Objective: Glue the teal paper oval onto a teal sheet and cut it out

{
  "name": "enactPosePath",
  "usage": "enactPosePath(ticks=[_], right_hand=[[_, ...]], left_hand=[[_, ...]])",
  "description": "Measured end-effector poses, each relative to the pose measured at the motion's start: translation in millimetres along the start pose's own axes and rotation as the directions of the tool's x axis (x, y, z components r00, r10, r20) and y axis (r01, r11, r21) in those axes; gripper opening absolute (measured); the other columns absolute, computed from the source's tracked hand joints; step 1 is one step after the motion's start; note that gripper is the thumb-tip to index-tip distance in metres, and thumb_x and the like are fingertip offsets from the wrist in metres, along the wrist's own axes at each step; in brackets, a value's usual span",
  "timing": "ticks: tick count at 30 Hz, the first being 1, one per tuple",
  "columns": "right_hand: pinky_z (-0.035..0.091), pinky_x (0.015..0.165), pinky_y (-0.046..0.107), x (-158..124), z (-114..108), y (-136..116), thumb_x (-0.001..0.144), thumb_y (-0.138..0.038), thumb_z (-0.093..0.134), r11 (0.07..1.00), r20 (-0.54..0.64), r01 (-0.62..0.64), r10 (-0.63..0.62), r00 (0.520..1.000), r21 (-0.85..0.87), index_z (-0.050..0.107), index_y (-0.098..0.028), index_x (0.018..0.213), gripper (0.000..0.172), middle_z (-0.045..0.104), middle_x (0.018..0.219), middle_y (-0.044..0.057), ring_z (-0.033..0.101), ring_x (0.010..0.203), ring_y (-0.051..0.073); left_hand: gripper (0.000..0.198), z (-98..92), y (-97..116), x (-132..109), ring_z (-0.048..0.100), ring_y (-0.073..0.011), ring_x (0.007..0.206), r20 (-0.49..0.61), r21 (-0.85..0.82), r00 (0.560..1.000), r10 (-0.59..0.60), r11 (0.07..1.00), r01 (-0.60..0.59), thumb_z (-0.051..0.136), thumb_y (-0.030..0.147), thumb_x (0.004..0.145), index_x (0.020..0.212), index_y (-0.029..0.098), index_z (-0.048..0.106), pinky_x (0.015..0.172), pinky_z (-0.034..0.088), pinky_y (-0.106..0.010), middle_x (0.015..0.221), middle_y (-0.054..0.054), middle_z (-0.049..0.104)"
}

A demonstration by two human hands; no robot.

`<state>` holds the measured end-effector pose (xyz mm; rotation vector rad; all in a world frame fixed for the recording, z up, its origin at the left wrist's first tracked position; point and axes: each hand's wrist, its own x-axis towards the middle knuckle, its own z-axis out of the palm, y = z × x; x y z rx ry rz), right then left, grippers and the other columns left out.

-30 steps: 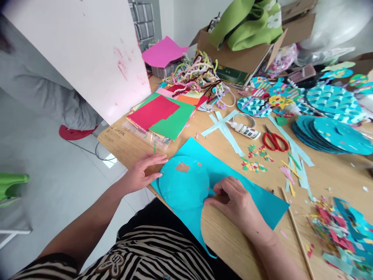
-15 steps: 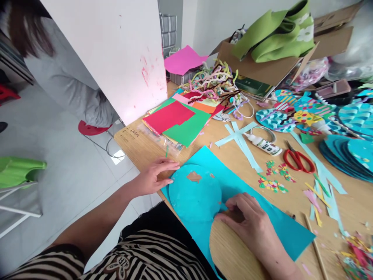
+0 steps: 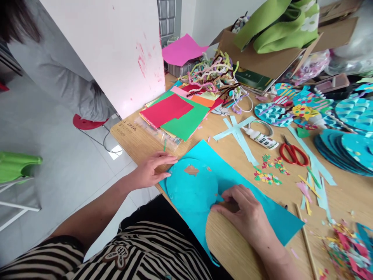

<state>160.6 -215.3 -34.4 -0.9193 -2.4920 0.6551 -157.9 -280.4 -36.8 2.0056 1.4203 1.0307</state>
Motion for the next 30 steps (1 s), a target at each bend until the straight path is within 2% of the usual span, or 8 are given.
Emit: enactPosePath(ticks=[16, 21, 30], right_hand=[[0.045, 0.063, 0.033, 2, 0, 0, 0.078, -0.042, 0.07, 1.0, -0.02, 0.024, -0.024, 1.0, -0.004, 0.054, -0.022, 0.08, 0.025, 0.057, 0.074, 0.001, 0.055, 0.07, 0.019], [0.045, 0.064, 0.033, 3, -2, -5, 0.079, -0.044, 0.07, 1.0, -0.003, 0.007, -0.007, 1.0, -0.002, 0.053, -0.021, 0.078, 0.028, 0.057, 0.075, 0.002, 0.054, 0.071, 0.018], [0.044, 0.063, 0.032, 4, -2, -6, 0.081, -0.046, 0.067, 0.999, 0.004, -0.03, 0.03, 1.0, -0.015, 0.054, -0.021, 0.077, 0.029, 0.056, 0.073, 0.001, 0.053, 0.068, 0.016]], left_hand=[[0.047, 0.0, 1, 0, 0.05, -0.0214, 0.12, 0.018, 0.019, 1.0, -0.009, 1.0, 0.009, 0.063, 0.015, 0.083, 0.128, 0.021, 0.054, 0.102, 0.044, -0.043, 0.119, -0.006, 0.066], [0.042, -2.0, 7, 1, 0.05, -0.0214, 0.12, 0.01, 0.057, 0.999, -0.032, 0.998, 0.032, 0.062, 0.015, 0.083, 0.125, 0.02, 0.057, 0.1, 0.046, -0.041, 0.121, -0.006, 0.065], [0.043, 0.1, 3, 2, 0.05, -0.02, 0.118, 0.014, 0.061, 1.0, -0.009, 0.998, 0.008, 0.06, 0.016, 0.085, 0.128, 0.02, 0.054, 0.102, 0.045, -0.042, 0.118, -0.006, 0.067]])
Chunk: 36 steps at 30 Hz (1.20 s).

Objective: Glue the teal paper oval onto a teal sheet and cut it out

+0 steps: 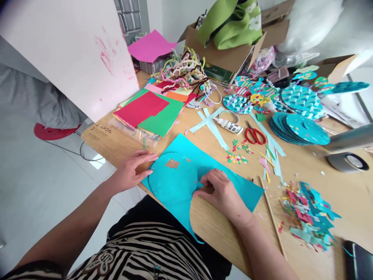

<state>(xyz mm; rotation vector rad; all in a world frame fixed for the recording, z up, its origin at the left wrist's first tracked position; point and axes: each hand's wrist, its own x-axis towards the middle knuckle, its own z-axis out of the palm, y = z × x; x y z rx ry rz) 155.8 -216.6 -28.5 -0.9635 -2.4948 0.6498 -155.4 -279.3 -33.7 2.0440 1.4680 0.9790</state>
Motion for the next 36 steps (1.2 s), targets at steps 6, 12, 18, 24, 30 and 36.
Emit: enactPosePath(ticks=[6, 12, 18, 24, 30, 36], right_hand=[[0.046, 0.063, 0.032, -2, 2, 4, 0.08, -0.045, 0.068, 1.0, 0.0, 0.021, -0.021, 1.0, -0.003, 0.053, -0.021, 0.079, 0.028, 0.056, 0.075, 0.001, 0.054, 0.069, 0.017], [0.048, 0.062, 0.033, -3, 3, 9, 0.078, -0.046, 0.069, 0.998, -0.032, 0.063, -0.063, 0.997, -0.017, 0.056, -0.023, 0.088, 0.028, 0.056, 0.076, 0.002, 0.056, 0.071, 0.019], [0.05, 0.069, 0.035, -4, 4, 13, 0.084, -0.04, 0.065, 0.991, 0.038, 0.136, -0.135, 0.99, -0.015, 0.058, -0.029, 0.124, 0.042, 0.058, 0.078, 0.001, 0.057, 0.074, 0.018], [0.05, 0.075, 0.041, 0, -3, 8, 0.086, -0.044, 0.061, 0.993, 0.125, 0.115, -0.11, 0.986, -0.033, 0.062, -0.027, 0.121, 0.038, 0.061, 0.083, 0.005, 0.058, 0.079, 0.021], [0.05, 0.074, 0.04, 7, -14, -6, 0.093, -0.041, 0.05, 0.989, 0.187, 0.115, -0.096, 0.978, -0.096, 0.064, -0.025, 0.118, 0.033, 0.06, 0.084, 0.006, 0.057, 0.081, 0.021], [0.048, 0.073, 0.036, 17, -15, -18, 0.098, -0.039, 0.039, 0.983, 0.2, 0.122, -0.092, 0.975, -0.138, 0.069, -0.021, 0.095, 0.035, 0.057, 0.078, 0.006, 0.055, 0.079, 0.019]], left_hand=[[0.043, -0.1, 2, 0, 0.05, -0.0209, 0.119, 0.005, 0.006, 1.0, -0.014, 1.0, 0.014, 0.061, 0.017, 0.084, 0.127, 0.021, 0.055, 0.101, 0.045, -0.041, 0.122, -0.006, 0.065], [0.047, 0.3, 2, -1, 0.05, -0.0218, 0.12, -0.004, 0.001, 1.0, -0.018, 1.0, 0.018, 0.062, 0.015, 0.082, 0.127, 0.023, 0.055, 0.102, 0.044, -0.042, 0.123, -0.006, 0.064], [0.046, 0.4, 2, -2, 0.049, -0.0228, 0.121, -0.006, 0.023, 1.0, 0.006, 1.0, -0.006, 0.06, 0.015, 0.084, 0.129, 0.023, 0.053, 0.102, 0.044, -0.043, 0.121, -0.006, 0.064], [0.045, -2.0, 7, -3, 0.043, -0.0248, 0.126, 0.007, 0.153, 0.999, 0.044, 0.987, -0.044, 0.055, 0.016, 0.087, 0.13, 0.023, 0.051, 0.105, 0.041, -0.048, 0.135, -0.011, 0.05], [0.031, 3.5, 34, 5, 0.037, -0.0272, 0.131, 0.169, 0.397, 0.98, 0.108, 0.902, -0.168, 0.044, 0.003, 0.086, 0.102, 0.016, 0.067, 0.106, 0.039, -0.048, 0.122, -0.011, 0.06], [0.039, 55.9, 77, 23, 0.032, -0.0298, 0.138, 0.242, 0.508, 0.956, 0.167, 0.818, -0.271, 0.039, 0.03, 0.096, 0.122, 0.008, 0.057, 0.112, 0.029, -0.046, 0.138, -0.016, 0.051]])
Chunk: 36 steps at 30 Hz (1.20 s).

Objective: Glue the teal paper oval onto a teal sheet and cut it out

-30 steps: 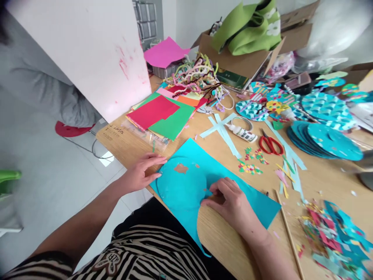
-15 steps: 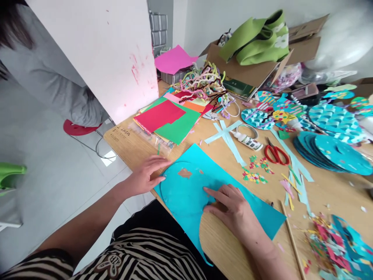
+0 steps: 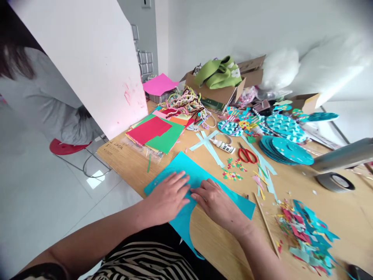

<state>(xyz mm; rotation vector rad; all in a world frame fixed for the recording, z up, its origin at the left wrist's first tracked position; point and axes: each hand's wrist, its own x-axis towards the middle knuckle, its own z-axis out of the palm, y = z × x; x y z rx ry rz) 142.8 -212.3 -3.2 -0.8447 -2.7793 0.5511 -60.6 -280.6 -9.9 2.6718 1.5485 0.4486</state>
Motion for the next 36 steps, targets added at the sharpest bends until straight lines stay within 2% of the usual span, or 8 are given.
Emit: enactPosePath(ticks=[6, 10, 13, 17, 23, 26, 30, 36], right_hand=[[0.05, 0.072, 0.037, 8, -9, -7, 0.1, -0.039, 0.03, 0.996, -0.027, -0.031, 0.034, 0.999, 0.086, 0.062, -0.019, 0.075, 0.045, 0.058, 0.074, 0.005, 0.056, 0.075, 0.018], [0.046, 0.094, 0.048, 33, -7, -23, 0.098, -0.044, 0.032, 0.997, -0.238, 0.028, -0.008, 0.971, 0.078, 0.052, -0.018, 0.128, 0.044, 0.058, 0.121, 0.016, 0.051, 0.115, 0.026], [0.022, 0.111, 0.06, 61, 5, -35, 0.093, -0.053, 0.041, 0.964, -0.027, 0.265, -0.265, 0.964, 0.012, 0.033, -0.022, 0.146, 0.062, 0.036, 0.149, 0.014, 0.024, 0.14, 0.032], [0.015, 0.112, 0.06, 87, 15, -32, 0.091, -0.052, 0.044, 0.906, 0.247, 0.409, -0.423, 0.872, 0.106, 0.037, -0.027, 0.145, 0.06, 0.032, 0.153, 0.01, 0.021, 0.142, 0.032], [0.01, 0.111, 0.063, 93, 5, -24, 0.09, -0.052, 0.045, 0.88, 0.284, 0.374, -0.453, 0.845, 0.291, 0.036, -0.029, 0.145, 0.06, 0.034, 0.152, 0.009, 0.022, 0.142, 0.033], [0.01, 0.112, 0.062, 96, 3, -24, 0.091, -0.052, 0.044, 0.865, 0.268, 0.359, -0.46, 0.847, 0.35, 0.036, -0.028, 0.145, 0.06, 0.036, 0.15, 0.009, 0.024, 0.141, 0.033], [0.017, 0.114, 0.055, 97, 13, -21, 0.09, -0.055, 0.044, 0.874, 0.149, 0.359, -0.423, 0.894, 0.328, 0.033, -0.022, 0.146, 0.066, 0.038, 0.149, 0.013, 0.03, 0.139, 0.03], [0.031, 0.11, 0.045, 86, 21, -10, 0.093, -0.056, 0.033, 0.871, -0.176, 0.41, -0.374, 0.911, 0.271, 0.036, -0.011, 0.141, 0.066, 0.048, 0.14, 0.02, 0.039, 0.134, 0.025]], left_hand=[[0.065, 29.2, 16, 5, 0.017, -0.0353, 0.143, 0.008, 0.0, 0.997, -0.076, 0.997, 0.076, 0.028, 0.051, 0.095, 0.145, 0.009, 0.032, 0.112, 0.017, -0.062, 0.154, -0.013, 0.029], [0.062, 25.8, 18, 5, 0.017, -0.0384, 0.142, -0.02, -0.017, 0.992, -0.127, 0.992, 0.126, 0.035, 0.049, 0.092, 0.147, 0.02, 0.029, 0.11, 0.017, -0.067, 0.15, -0.009, 0.037], [0.052, 22.5, 21, 4, 0.03, -0.0348, 0.139, -0.075, 0.029, 0.99, -0.116, 0.993, 0.118, 0.043, 0.038, 0.09, 0.142, 0.03, 0.04, 0.111, 0.024, -0.059, 0.144, -0.006, 0.047], [0.041, 39.7, 23, -6, 0.047, -0.0312, 0.129, -0.144, 0.167, 0.989, 0.031, 0.986, -0.006, 0.045, 0.029, 0.088, 0.126, 0.033, 0.059, 0.105, 0.039, -0.048, 0.129, -0.005, 0.061], [0.054, 111.4, 5, 12, 0.057, -0.0399, 0.114, -0.266, 0.177, 0.943, -0.199, 0.952, 0.251, 0.059, 0.046, 0.075, 0.127, 0.032, 0.058, 0.086, 0.05, -0.062, 0.114, -0.012, 0.068], [0.057, 129.2, -7, 26, 0.057, -0.0428, 0.112, -0.229, 0.158, 0.954, -0.195, 0.959, 0.234, 0.065, 0.051, 0.065, 0.119, 0.032, 0.065, 0.085, 0.049, -0.063, 0.113, -0.014, 0.068], [0.06, 115.3, -3, 19, 0.054, -0.0428, 0.115, -0.287, 0.081, 0.94, -0.184, 0.973, 0.216, 0.065, 0.05, 0.068, 0.12, 0.02, 0.064, 0.093, 0.044, -0.064, 0.114, -0.016, 0.067], [0.049, 61.6, 8, 5, 0.049, -0.0368, 0.121, -0.4, 0.032, 0.914, -0.072, 0.995, 0.092, 0.06, 0.05, 0.079, 0.123, 0.029, 0.061, 0.101, 0.039, -0.061, 0.118, -0.01, 0.066]])
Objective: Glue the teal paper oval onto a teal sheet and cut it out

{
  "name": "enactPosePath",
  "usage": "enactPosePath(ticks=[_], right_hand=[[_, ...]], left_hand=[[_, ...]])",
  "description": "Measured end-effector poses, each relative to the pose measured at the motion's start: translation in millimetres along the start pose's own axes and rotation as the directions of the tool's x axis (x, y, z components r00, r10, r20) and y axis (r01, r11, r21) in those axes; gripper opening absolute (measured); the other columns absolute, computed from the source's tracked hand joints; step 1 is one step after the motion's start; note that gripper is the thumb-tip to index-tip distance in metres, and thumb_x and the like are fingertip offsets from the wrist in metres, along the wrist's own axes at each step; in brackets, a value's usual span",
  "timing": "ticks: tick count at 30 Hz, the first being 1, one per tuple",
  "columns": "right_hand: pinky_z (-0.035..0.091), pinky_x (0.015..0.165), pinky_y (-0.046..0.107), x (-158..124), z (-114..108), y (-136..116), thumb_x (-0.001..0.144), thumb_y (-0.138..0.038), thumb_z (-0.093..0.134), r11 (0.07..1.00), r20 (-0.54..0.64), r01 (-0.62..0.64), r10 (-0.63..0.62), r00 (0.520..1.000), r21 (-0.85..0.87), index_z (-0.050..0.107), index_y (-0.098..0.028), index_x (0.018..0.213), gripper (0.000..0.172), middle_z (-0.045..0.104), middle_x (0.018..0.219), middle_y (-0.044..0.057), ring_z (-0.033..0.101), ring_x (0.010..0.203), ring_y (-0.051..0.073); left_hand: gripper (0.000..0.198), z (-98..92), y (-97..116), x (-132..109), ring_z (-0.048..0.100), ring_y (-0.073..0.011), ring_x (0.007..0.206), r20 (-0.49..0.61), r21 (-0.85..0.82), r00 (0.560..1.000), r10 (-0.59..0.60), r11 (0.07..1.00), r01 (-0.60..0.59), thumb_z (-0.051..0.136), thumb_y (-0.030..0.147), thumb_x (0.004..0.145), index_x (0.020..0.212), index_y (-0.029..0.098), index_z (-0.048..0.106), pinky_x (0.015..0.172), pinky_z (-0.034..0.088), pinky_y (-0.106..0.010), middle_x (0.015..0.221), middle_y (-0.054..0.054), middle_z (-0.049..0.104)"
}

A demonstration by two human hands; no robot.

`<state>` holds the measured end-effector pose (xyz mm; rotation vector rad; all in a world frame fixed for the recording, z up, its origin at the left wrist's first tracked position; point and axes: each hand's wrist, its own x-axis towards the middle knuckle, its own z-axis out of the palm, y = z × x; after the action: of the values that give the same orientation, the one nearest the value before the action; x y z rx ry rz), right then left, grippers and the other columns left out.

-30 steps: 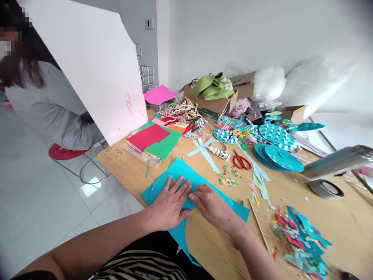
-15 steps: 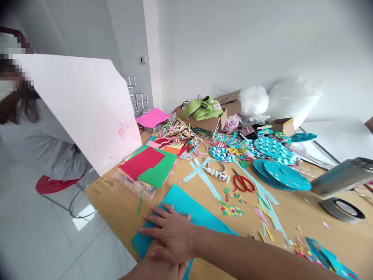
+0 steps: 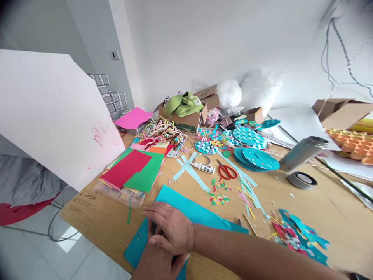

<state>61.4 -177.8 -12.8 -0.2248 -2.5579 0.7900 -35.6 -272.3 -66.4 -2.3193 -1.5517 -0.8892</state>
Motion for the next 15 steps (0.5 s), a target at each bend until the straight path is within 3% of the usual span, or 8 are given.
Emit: enactPosePath(ticks=[3, 6, 11, 15], right_hand=[[0.018, 0.115, 0.048, -4, -6, 0, 0.091, -0.058, 0.038, 0.999, 0.112, 0.018, -0.014, 0.994, -0.033, 0.03, -0.013, 0.146, 0.071, 0.04, 0.147, 0.017, 0.028, 0.14, 0.026], [0.007, 0.116, 0.053, -8, -9, 2, 0.09, -0.057, 0.043, 0.999, 0.221, -0.009, 0.017, 0.975, -0.036, 0.025, -0.017, 0.149, 0.073, 0.035, 0.15, 0.013, 0.018, 0.144, 0.027], [0.006, 0.116, 0.053, -12, -9, 5, 0.09, -0.056, 0.043, 0.999, 0.271, -0.051, 0.051, 0.961, -0.007, 0.025, -0.021, 0.15, 0.071, 0.035, 0.151, 0.01, 0.019, 0.143, 0.029], [0.005, 0.116, 0.053, -11, -11, 5, 0.091, -0.056, 0.041, 0.996, 0.285, -0.087, 0.081, 0.955, 0.011, 0.025, -0.023, 0.15, 0.069, 0.033, 0.152, 0.009, 0.017, 0.143, 0.029]], left_hand=[[0.049, -9.8, -2, 7, 0.046, -0.0363, 0.124, -0.047, 0.039, 0.997, 0.054, 0.998, -0.053, 0.059, 0.049, 0.079, 0.122, 0.025, 0.062, 0.104, 0.035, -0.061, 0.12, -0.011, 0.065], [0.049, -4.0, -1, 6, 0.042, -0.0369, 0.128, -0.072, 0.093, 0.996, 0.055, 0.994, -0.049, 0.059, 0.048, 0.078, 0.121, 0.023, 0.064, 0.11, 0.025, -0.06, 0.119, -0.012, 0.066], [0.051, 19.8, 4, -6, 0.034, -0.0415, 0.132, -0.023, 0.155, 0.998, 0.05, 0.987, -0.046, 0.057, 0.048, 0.077, 0.122, 0.027, 0.063, 0.111, 0.008, -0.066, 0.112, -0.011, 0.069], [0.053, 26.2, 2, -13, 0.036, -0.043, 0.129, 0.065, 0.164, 0.995, 0.074, 0.983, -0.084, 0.059, 0.045, 0.075, 0.125, 0.027, 0.061, 0.106, 0.014, -0.069, 0.116, -0.011, 0.067]])
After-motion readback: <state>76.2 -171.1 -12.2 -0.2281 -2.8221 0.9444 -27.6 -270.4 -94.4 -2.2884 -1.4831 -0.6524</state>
